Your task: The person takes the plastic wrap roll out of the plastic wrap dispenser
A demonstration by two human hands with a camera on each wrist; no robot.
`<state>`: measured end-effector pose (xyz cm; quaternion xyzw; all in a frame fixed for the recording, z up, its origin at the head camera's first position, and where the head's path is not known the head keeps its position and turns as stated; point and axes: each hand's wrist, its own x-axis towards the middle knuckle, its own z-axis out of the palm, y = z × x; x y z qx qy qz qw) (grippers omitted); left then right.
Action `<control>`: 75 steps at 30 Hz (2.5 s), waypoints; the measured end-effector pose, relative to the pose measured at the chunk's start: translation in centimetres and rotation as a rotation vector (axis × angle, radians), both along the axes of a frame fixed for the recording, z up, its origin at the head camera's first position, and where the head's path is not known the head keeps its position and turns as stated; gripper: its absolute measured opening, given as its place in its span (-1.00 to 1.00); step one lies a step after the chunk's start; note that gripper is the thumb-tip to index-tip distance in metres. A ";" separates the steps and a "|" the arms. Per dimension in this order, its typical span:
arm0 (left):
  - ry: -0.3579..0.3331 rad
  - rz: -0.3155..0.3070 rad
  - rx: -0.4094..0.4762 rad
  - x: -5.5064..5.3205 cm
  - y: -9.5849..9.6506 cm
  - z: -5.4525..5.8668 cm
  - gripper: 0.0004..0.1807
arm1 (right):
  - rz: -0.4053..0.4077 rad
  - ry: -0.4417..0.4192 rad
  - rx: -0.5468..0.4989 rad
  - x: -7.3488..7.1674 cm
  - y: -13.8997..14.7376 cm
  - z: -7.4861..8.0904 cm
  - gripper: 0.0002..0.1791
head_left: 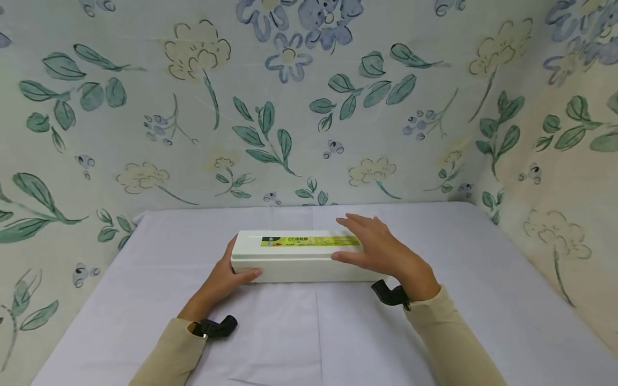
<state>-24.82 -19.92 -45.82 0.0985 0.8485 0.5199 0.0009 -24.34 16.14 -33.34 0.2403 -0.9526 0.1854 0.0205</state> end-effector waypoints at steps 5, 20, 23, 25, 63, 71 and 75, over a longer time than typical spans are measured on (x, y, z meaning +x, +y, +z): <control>0.000 -0.006 0.018 0.0 0.1 -0.2 0.24 | 0.010 0.005 0.006 0.2 -0.1 -0.2 -0.06; 0.021 -0.009 0.040 -0.2 0.1 0.4 0.22 | 0.072 0.048 0.019 0.0 -0.6 -0.4 -0.05; 0.022 -0.013 0.042 -0.2 0.0 0.4 0.22 | 0.069 0.032 0.014 -0.1 -0.9 -0.6 -0.04; 0.026 -0.015 0.040 -0.2 -0.1 0.3 0.21 | 0.063 0.017 0.010 0.0 -1.0 -0.8 -0.04; -0.009 -0.008 0.028 0.5 0.2 -0.4 0.21 | 0.054 0.070 0.060 0.2 -1.1 -3.4 -0.02; 0.000 -0.020 -0.002 2.2 1.2 3.0 0.16 | 0.045 0.081 0.076 0.2 -1.2 -3.2 -0.03; 0.007 -0.007 0.001 1.3 0.7 1.5 0.18 | 0.039 0.085 0.073 0.2 -1.3 -3.3 -0.04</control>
